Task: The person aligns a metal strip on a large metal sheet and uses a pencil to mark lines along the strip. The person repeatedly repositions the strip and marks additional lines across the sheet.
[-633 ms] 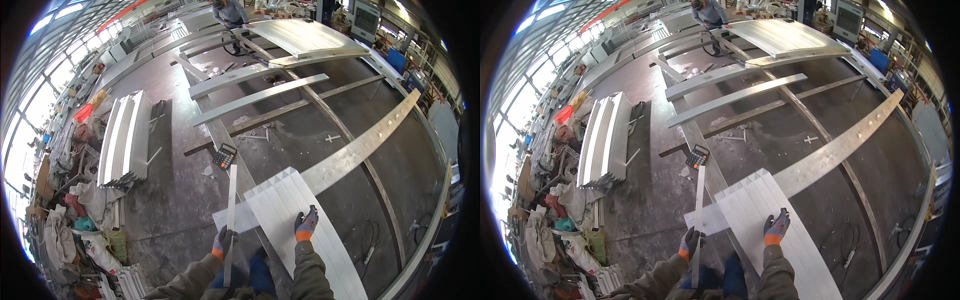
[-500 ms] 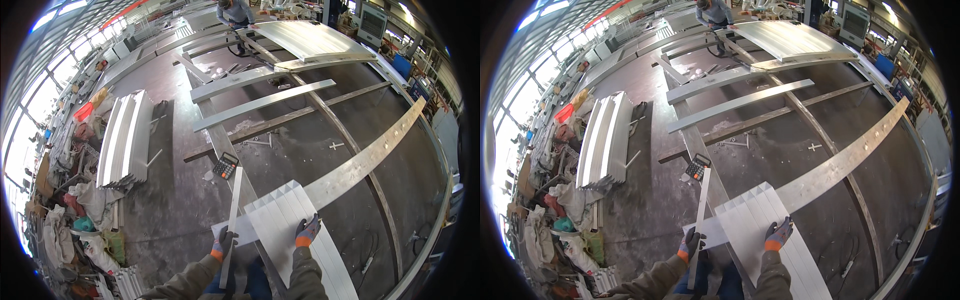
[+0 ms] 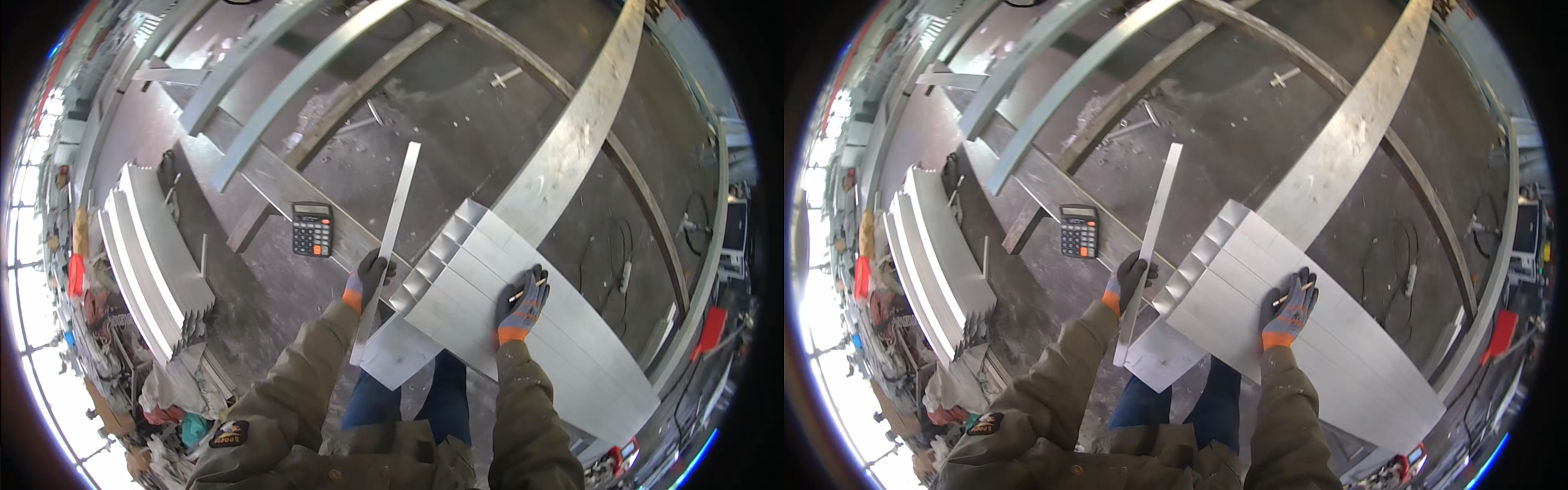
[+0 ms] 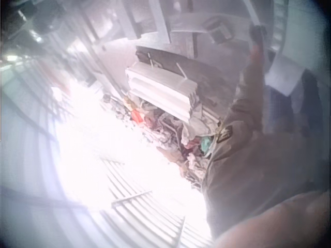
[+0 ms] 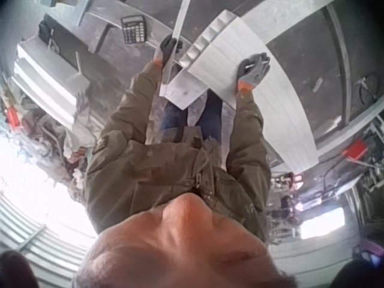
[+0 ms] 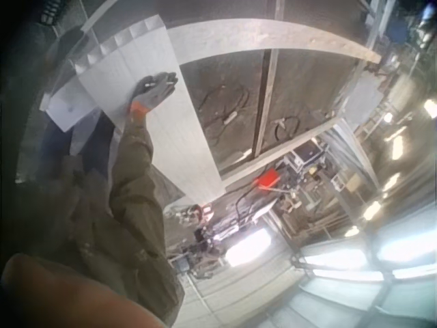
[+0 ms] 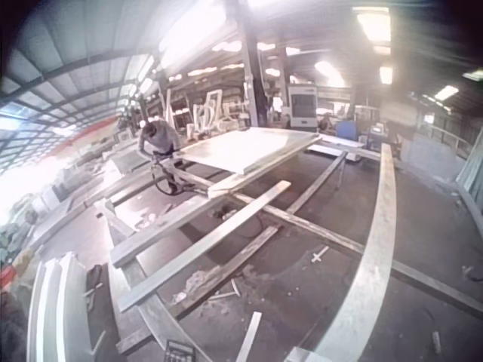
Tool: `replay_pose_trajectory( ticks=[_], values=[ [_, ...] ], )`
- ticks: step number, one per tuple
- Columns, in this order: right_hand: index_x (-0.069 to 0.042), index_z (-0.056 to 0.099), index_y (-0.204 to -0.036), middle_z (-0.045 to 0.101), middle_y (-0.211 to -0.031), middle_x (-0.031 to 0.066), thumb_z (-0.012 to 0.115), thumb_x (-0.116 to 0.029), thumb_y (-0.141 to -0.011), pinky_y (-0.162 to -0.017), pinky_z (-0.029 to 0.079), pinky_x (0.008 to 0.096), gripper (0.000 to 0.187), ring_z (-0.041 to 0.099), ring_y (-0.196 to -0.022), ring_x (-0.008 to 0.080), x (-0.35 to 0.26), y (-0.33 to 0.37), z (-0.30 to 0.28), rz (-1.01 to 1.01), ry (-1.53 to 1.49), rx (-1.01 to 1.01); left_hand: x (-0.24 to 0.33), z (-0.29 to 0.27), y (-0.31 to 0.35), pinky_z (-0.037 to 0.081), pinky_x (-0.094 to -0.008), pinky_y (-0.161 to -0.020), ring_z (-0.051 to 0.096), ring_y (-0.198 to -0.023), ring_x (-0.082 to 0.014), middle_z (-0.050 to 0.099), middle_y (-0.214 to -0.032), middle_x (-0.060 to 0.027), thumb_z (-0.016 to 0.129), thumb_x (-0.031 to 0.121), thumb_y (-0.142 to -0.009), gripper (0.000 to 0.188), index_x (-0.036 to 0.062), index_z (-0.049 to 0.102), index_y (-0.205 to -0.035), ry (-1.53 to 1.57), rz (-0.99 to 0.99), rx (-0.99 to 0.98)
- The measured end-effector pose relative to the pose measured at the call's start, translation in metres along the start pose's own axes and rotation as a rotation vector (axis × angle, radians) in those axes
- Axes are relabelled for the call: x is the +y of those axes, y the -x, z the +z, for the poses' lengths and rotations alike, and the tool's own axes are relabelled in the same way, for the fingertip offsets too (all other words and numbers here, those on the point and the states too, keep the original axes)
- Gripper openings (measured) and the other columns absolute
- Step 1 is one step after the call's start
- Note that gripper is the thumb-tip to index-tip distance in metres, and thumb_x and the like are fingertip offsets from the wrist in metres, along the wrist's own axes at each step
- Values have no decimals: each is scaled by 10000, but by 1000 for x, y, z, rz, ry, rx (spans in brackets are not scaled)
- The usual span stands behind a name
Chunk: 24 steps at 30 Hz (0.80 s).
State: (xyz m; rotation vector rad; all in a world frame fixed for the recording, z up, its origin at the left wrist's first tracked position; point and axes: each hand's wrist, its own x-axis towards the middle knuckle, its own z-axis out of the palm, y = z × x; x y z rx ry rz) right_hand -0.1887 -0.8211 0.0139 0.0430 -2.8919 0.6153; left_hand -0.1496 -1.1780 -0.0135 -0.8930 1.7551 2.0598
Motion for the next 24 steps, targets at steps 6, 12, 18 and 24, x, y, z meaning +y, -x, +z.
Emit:
replay_pose_trajectory(
  ticks=[6, 12, 18, 24],
  values=[
    [-24, 544, -1438, 528, -1566, 224, 648, -105, -930, -1268, 279, 560, 524, 406, -1512, 441, -4, -4, -3, 20, 24, -16, 1, 22, -36, 576, -286, -826, 683, -968, -115, 724, -1143, -81, 536, 247, -1086, 411, 35, 594, -1434, -19, -104, -203],
    [-37, 509, -1455, 478, -1607, 223, 638, -120, -936, -1269, 272, 581, 541, 398, -1514, 454, -1, -3, -2, 5, 64, -43, 15, 30, -40, 518, -343, -932, 640, -1062, -158, 722, -1190, -66, 540, 320, -1069, 452, 52, 625, -1422, -376, 128, -287],
    [-42, 524, -1429, 477, -1611, 218, 626, -122, -925, -1272, 269, 579, 521, 394, -1520, 445, -2, -4, -3, 8, 97, -50, 22, 33, -44, 496, -342, -976, 619, -1095, -161, 716, -1176, -86, 529, 331, -1070, 462, 41, 624, -1417, -437, 82, -328],
    [-48, 535, -1415, 485, -1606, 214, 608, -95, -912, -1271, 272, 576, 510, 395, -1522, 441, -3, -6, -2, -5, 105, -30, 16, 35, -47, 497, -343, -966, 607, -1075, -148, 712, -1152, -72, 537, 323, -1071, 454, 39, 627, -1413, -357, 114, -348]
  ],
)
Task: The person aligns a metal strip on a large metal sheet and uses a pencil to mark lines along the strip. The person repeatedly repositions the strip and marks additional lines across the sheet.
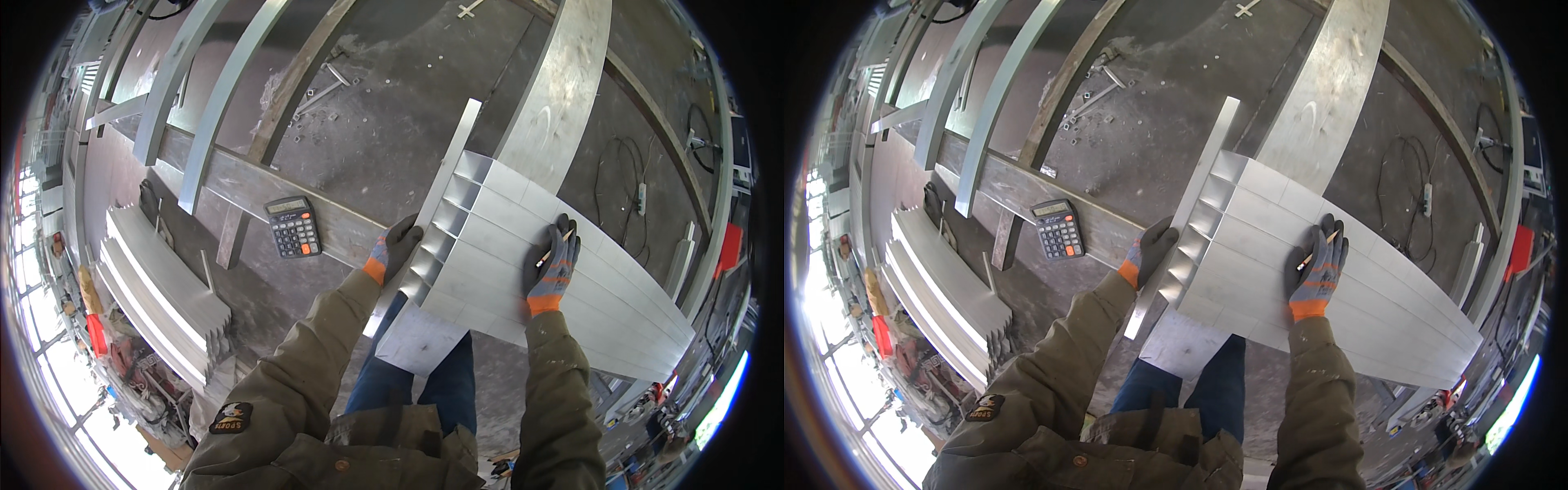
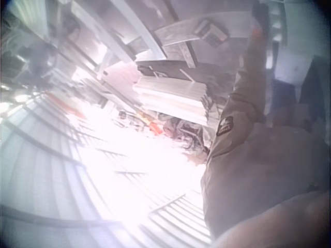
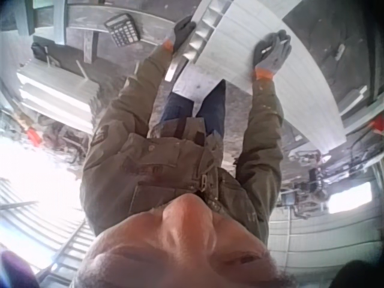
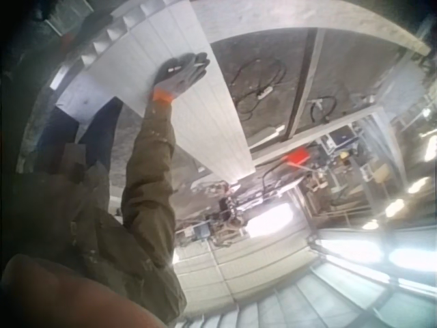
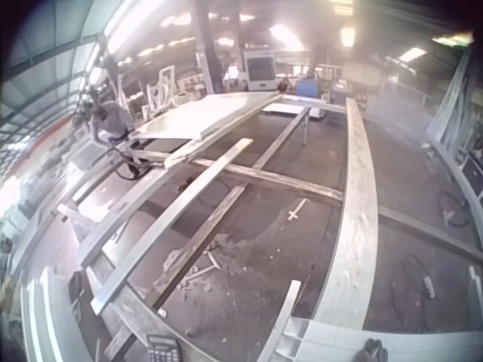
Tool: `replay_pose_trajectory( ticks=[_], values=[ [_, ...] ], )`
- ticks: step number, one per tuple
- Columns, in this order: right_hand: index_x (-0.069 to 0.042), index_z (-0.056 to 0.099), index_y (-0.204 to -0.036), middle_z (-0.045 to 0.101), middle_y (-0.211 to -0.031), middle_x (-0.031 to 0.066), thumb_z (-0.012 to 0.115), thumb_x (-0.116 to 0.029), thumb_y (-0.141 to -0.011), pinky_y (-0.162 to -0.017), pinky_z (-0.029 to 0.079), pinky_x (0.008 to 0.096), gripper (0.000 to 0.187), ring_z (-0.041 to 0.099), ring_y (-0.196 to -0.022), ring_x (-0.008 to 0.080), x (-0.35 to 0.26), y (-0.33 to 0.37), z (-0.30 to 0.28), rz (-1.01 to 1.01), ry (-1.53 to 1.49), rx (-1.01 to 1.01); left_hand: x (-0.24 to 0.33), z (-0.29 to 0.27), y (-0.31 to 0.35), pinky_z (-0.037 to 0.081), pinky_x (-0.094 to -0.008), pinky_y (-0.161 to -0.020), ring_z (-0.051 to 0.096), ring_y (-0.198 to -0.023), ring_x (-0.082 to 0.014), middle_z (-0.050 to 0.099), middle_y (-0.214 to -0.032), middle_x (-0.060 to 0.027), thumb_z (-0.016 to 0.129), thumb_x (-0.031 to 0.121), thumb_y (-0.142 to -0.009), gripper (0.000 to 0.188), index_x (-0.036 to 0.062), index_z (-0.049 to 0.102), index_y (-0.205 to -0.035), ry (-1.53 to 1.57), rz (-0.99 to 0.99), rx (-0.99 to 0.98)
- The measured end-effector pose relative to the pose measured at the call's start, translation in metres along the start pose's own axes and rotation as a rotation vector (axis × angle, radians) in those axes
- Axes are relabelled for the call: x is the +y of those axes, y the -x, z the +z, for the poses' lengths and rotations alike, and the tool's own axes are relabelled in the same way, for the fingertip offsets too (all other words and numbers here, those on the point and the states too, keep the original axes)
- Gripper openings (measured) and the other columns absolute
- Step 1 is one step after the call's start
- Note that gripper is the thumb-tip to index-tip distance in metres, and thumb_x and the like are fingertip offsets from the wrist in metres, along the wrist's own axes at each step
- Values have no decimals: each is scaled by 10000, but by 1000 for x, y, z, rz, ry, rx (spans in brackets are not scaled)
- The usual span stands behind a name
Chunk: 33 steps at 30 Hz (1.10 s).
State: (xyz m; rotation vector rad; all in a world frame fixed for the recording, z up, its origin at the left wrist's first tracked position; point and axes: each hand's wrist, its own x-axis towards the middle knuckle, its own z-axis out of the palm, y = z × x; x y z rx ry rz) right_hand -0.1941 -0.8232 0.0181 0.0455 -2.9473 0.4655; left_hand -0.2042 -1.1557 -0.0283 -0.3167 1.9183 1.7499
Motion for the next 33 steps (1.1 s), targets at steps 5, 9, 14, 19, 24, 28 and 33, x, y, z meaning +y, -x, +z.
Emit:
replay_pose_trajectory(
  ticks=[5, 9, 14, 19, 24, 28, 33],
  values=[
    [-46, 535, -1416, 493, -1599, 218, 604, -93, -915, -1270, 273, 574, 508, 395, -1522, 446, 3, 0, 2, -11, 3, 3, 1, -1, -1, 494, -338, -977, 598, -1093, -138, 713, -1165, -57, 538, 294, -1066, 447, 34, 624, -1420, -31, -18, -1],
    [-49, 525, -1442, 490, -1606, 207, 620, -102, -923, -1277, 263, 560, 531, 383, -1531, 438, 5, 3, 3, -18, 22, -7, 1, 3, 1, 488, -339, -970, 595, -1074, -153, 700, -1128, -62, 532, 275, -1064, 451, 24, 612, -1430, -9, -17, 23],
    [-62, 533, -1443, 491, -1607, 206, 615, -87, -926, -1287, 243, 551, 524, 367, -1542, 437, 5, 3, 2, 19, 45, -80, 1, 4, 2, 471, -338, -1020, 598, -1139, -168, 700, -1208, -88, 537, 285, -1063, 477, 20, 598, -1454, -5, -33, 27],
    [-69, 538, -1442, 492, -1608, 205, 624, -82, -916, -1290, 237, 550, 533, 358, -1550, 430, 5, 2, 1, 6, 27, -65, 1, 3, 0, 460, -344, -1073, 598, -1226, -173, 701, -1318, -106, 547, 291, -1061, 489, 25, 598, -1468, 19, -28, 4],
    [-76, 543, -1435, 484, -1615, 211, 626, -86, -911, -1288, 235, 555, 531, 355, -1549, 438, 7, 3, 3, 17, 8, -63, 1, 6, 2, 478, -330, -1031, 623, -1162, -170, 719, -1271, -101, 549, 279, -1060, 483, 45, 590, -1481, 7, -19, 40],
    [-86, 558, -1418, 474, -1623, 212, 639, -99, -904, -1285, 235, 564, 520, 359, -1545, 444, 7, 4, 7, 11, 13, -42, -1, 4, 3, 479, -329, -1026, 618, -1155, -165, 719, -1258, -98, 549, 271, -1061, 476, 40, 593, -1476, 21, -23, 42],
    [-82, 569, -1410, 478, -1620, 208, 663, -106, -864, -1287, 226, 558, 555, 369, -1542, 430, 2, -1, 3, 7, 3, -30, -5, 4, 1, 475, -336, -1051, 616, -1186, -166, 714, -1294, -89, 560, 272, -1063, 481, 45, 590, -1486, 63, -19, 15]
  ],
)
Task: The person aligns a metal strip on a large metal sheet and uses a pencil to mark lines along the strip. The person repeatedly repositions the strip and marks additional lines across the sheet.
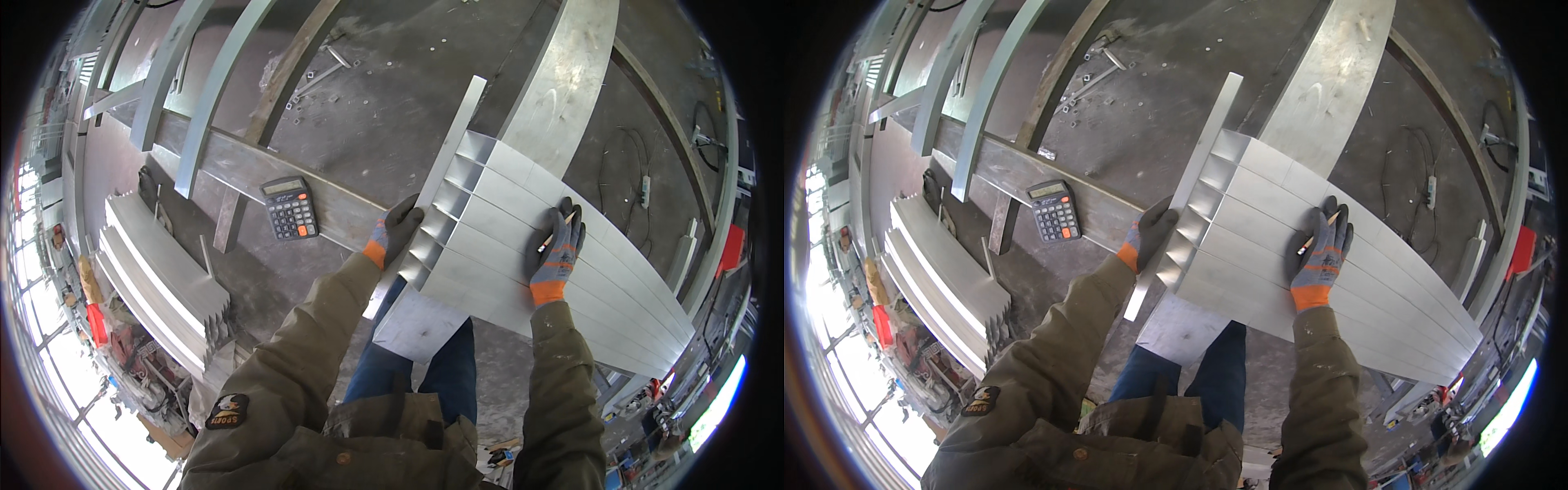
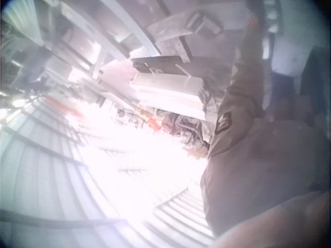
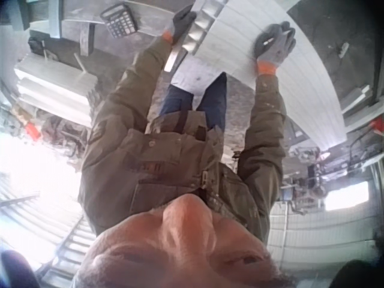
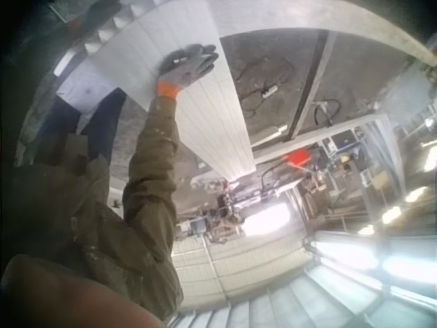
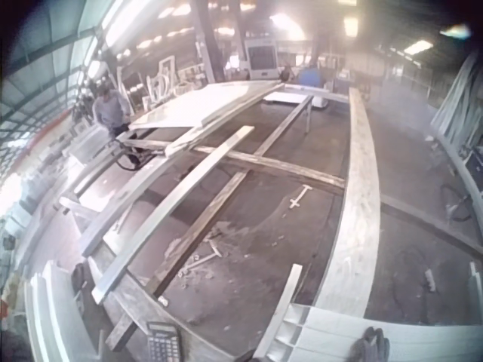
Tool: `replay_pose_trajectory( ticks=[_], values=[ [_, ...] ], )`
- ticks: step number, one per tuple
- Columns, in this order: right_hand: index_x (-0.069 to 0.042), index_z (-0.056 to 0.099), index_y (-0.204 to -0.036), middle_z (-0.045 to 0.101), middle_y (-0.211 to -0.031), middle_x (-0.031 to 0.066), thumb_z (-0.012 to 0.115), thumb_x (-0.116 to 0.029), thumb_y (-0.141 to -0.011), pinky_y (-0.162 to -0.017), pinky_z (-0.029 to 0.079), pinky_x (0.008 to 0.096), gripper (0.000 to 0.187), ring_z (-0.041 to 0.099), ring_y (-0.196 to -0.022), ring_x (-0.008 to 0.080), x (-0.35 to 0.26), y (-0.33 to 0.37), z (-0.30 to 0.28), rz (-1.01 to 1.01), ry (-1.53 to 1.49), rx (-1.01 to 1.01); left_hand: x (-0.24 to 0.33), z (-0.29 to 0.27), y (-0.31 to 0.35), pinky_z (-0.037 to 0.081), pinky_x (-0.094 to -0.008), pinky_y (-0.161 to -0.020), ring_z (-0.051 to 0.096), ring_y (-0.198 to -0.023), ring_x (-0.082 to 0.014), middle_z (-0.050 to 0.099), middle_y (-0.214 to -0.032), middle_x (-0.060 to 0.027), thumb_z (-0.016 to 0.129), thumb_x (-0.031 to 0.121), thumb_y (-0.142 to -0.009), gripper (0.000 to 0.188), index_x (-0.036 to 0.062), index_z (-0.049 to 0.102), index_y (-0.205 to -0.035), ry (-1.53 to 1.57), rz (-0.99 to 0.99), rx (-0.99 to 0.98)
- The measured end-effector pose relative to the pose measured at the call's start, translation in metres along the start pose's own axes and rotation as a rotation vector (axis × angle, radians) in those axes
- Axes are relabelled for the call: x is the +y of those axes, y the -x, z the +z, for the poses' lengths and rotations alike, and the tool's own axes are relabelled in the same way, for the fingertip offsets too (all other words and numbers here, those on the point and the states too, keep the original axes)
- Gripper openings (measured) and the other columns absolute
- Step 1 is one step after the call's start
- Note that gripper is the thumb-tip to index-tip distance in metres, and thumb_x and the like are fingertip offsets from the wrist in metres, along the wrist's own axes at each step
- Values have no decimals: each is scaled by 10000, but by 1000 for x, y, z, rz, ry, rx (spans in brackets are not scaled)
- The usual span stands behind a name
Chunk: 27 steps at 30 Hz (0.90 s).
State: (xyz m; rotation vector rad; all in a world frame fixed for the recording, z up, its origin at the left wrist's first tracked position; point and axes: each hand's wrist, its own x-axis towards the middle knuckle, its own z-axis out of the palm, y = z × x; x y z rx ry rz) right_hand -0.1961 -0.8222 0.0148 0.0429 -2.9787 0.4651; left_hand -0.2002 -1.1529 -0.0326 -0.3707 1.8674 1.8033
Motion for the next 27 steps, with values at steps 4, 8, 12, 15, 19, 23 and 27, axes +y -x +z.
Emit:
replay_pose_trajectory(
  ticks=[4, 8, 12, 15, 19, 23, 27],
  values=[
    [-60, 556, -1442, 485, -1612, 195, 687, -131, -843, -1293, 209, 551, 617, 354, -1555, 403, -27, -17, 7, 50, -199, -85, -3, -1, -1, 458, -341, -1080, 589, -1235, -161, 698, -1315, -77, 565, 295, -1076, 482, 25, 594, -1475, 10, -12, -9],
    [-47, 546, -1448, 471, -1606, 209, 687, -141, -892, -1293, 221, 580, 581, 311, -1560, 450, -71, -28, 26, -146, -92, -104, -3, -1, -1, 462, -336, -1077, 593, -1233, -160, 694, -1329, -80, 567, 287, -1078, 483, 27, 589, -1484, 19, -8, -9],
    [-49, 549, -1439, 457, -1611, 218, 669, -153, -938, -1296, 221, 590, 526, 289, -1560, 476, -81, -26, 25, -104, -62, -119, -2, 1, 0, 475, -325, -1057, 607, -1209, -149, 702, -1323, -74, 559, 244, -1073, 468, 35, 585, -1492, 48, -7, -15],
    [-49, 551, -1436, 451, -1614, 219, 677, -169, -944, -1298, 222, 589, 522, 281, -1561, 479, -81, -27, 27, -90, -32, -129, -1, 1, -1, 474, -320, -1059, 606, -1213, -147, 698, -1332, -74, 556, 240, -1075, 476, 25, 576, -1498, 99, 7, -31],
    [-59, 553, -1444, 431, -1630, 219, 688, -170, -939, -1293, 230, 586, 535, 279, -1559, 483, -79, -24, 28, -74, -21, -149, -2, 1, -1, 473, -318, -1061, 604, -1216, -147, 694, -1345, -82, 560, 231, -1073, 484, 19, 563, -1508, 107, -7, -36],
    [-76, 569, -1437, 424, -1638, 221, 694, -153, -930, -1273, 265, 587, 528, 308, -1539, 491, -76, -22, 29, -87, -43, -128, -4, 2, -1, 476, -319, -1057, 608, -1212, -148, 695, -1343, -81, 564, 226, -1071, 481, 23, 566, -1508, 137, -4, -23],
    [-83, 583, -1426, 423, -1642, 220, 704, -140, -921, -1253, 299, 580, 522, 337, -1517, 496, -75, -23, 29, -123, -46, -87, -3, 2, 0, 480, -318, -1052, 611, -1206, -149, 697, -1336, -84, 568, 229, -1070, 480, 24, 570, -1504, 142, -16, -14]
  ],
)
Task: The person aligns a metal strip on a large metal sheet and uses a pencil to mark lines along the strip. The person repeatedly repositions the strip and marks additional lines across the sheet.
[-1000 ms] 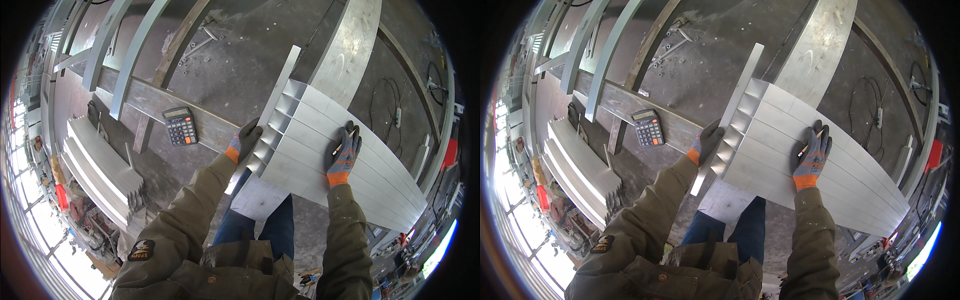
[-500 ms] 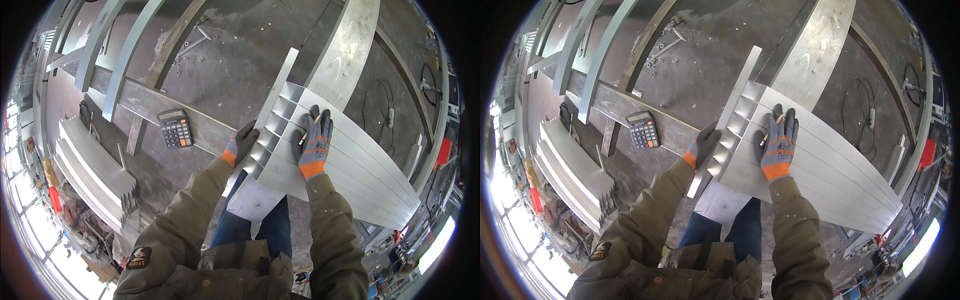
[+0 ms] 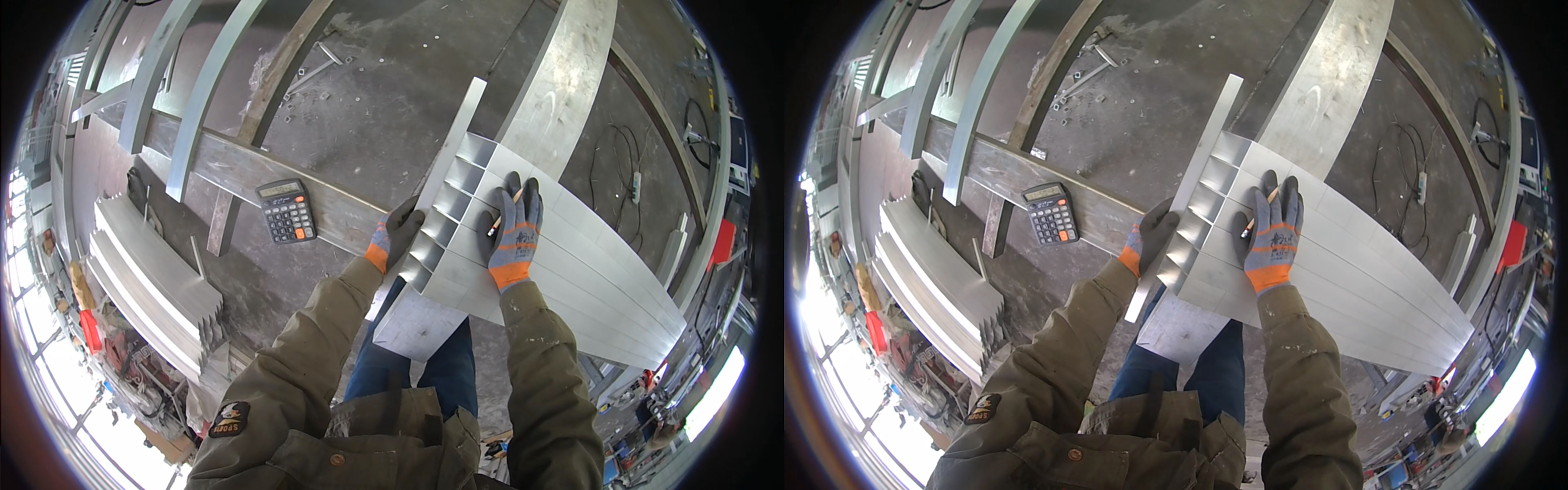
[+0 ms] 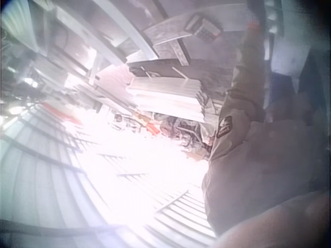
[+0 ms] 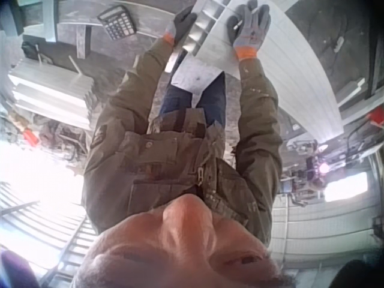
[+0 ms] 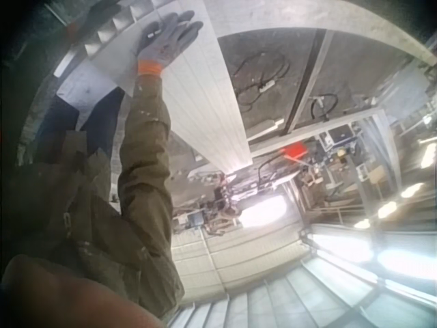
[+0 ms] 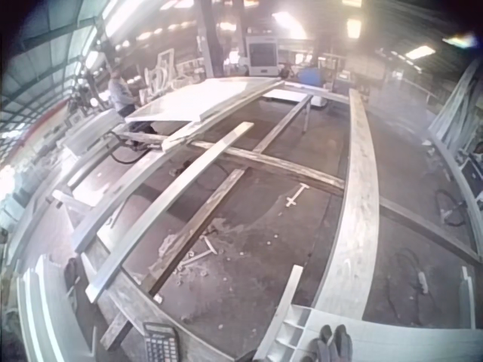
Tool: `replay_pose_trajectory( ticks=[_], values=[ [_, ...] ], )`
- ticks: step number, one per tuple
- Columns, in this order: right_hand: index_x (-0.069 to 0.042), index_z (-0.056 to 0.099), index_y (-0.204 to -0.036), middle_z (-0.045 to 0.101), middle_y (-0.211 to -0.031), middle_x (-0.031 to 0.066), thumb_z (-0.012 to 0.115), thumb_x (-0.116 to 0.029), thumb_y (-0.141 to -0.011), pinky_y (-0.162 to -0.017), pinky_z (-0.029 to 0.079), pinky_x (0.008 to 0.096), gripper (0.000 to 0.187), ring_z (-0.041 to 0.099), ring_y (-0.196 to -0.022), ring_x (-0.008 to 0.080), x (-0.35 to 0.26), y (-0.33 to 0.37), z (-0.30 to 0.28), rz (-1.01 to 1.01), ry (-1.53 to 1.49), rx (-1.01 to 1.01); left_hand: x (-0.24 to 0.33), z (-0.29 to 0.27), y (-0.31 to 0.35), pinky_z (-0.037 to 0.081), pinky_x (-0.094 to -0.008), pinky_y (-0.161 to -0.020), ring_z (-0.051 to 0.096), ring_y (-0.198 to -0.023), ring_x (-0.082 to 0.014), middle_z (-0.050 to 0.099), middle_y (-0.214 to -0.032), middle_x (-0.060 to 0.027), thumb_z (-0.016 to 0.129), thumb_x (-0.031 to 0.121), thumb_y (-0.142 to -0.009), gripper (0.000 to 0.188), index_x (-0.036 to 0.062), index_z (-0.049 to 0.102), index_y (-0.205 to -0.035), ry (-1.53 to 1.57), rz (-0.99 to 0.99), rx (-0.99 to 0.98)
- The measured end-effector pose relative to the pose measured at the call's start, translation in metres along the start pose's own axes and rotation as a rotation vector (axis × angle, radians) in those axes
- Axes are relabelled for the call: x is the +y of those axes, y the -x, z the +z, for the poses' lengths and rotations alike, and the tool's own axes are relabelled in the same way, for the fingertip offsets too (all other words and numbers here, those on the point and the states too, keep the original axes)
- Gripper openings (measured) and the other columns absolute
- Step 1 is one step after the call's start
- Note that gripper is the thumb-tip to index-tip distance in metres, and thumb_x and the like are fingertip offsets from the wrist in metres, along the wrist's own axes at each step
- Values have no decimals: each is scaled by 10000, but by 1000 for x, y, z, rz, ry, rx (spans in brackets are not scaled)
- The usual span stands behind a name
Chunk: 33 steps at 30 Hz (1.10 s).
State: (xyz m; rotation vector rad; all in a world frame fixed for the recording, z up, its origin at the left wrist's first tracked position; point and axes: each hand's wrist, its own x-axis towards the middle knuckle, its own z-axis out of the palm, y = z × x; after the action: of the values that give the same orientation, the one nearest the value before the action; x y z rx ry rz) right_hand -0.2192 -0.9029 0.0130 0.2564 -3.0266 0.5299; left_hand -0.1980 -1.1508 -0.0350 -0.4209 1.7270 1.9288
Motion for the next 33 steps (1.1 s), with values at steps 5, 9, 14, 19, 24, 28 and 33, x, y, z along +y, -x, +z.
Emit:
replay_pose_trajectory(
  ticks=[5, 9, 14, 19, 24, 28, 33],
  values=[
    [-77, 592, -1397, 450, -1604, 213, 697, -118, -921, -1223, 333, 541, 489, 371, -1478, 459, -6, -6, -8, -17, -44, 21, 2, -1, -1, 483, -315, -1043, 612, -1200, -148, 705, -1316, -81, 583, 238, -1064, 484, 32, 578, -1502, -28, -51, 13],
    [-66, 653, -1281, 580, -1251, 141, 670, -139, -952, -897, 525, 376, 338, 598, -1050, 257, 19, -12, -18, 320, -537, 40, 1, -2, -2, 486, -311, -1032, 614, -1182, -138, 707, -1303, -73, 595, 240, -1058, 481, 44, 591, -1497, -38, -77, 34],
    [-62, 693, -1239, 582, -927, 46, 525, -60, -1008, -787, 479, 311, 286, 564, -868, 178, 137, -14, -44, 329, -160, 369, 1, 1, 0, 493, -295, -1001, 620, -1140, -127, 714, -1262, -60, 598, 243, -1057, 470, 46, 606, -1484, -10, -40, 55],
    [-110, 672, -1325, 662, -1039, 90, 530, -39, -975, -993, 455, 381, 384, 604, -1025, 289, 225, 18, -43, 627, 44, 86, 3, 0, -2, 486, -311, -1023, 613, -1165, -135, 709, -1282, -59, 589, 260, -1060, 474, 34, 606, -1477, -62, -10, 33],
    [-142, 676, -1329, 699, -1137, 104, 545, -44, -970, -1087, 417, 434, 395, 614, -1148, 327, 236, 32, -24, 378, 226, 202, -1, 0, -2, 468, -319, -1053, 592, -1212, -146, 697, -1328, -71, 574, 301, -1074, 502, 23, 589, -1492, -95, 10, 32],
    [-142, 669, -1363, 708, -1218, 124, 542, -51, -970, -1160, 379, 454, 423, 600, -1247, 346, 235, 32, -22, 423, 289, 128, 2, 1, -1, 489, -294, -994, 608, -1131, -119, 712, -1249, -41, 613, 242, -1054, 475, 48, 608, -1487, -37, -67, 61],
    [-138, 658, -1384, 696, -1242, 136, 549, -58, -961, -1177, 366, 452, 444, 578, -1269, 369, 237, 38, -15, 348, 254, 271, 11, -1, 1, 487, -302, -995, 596, -1134, -120, 713, -1245, -48, 561, 272, -1073, 465, 27, 616, -1465, -137, 8, 20]
  ],
)
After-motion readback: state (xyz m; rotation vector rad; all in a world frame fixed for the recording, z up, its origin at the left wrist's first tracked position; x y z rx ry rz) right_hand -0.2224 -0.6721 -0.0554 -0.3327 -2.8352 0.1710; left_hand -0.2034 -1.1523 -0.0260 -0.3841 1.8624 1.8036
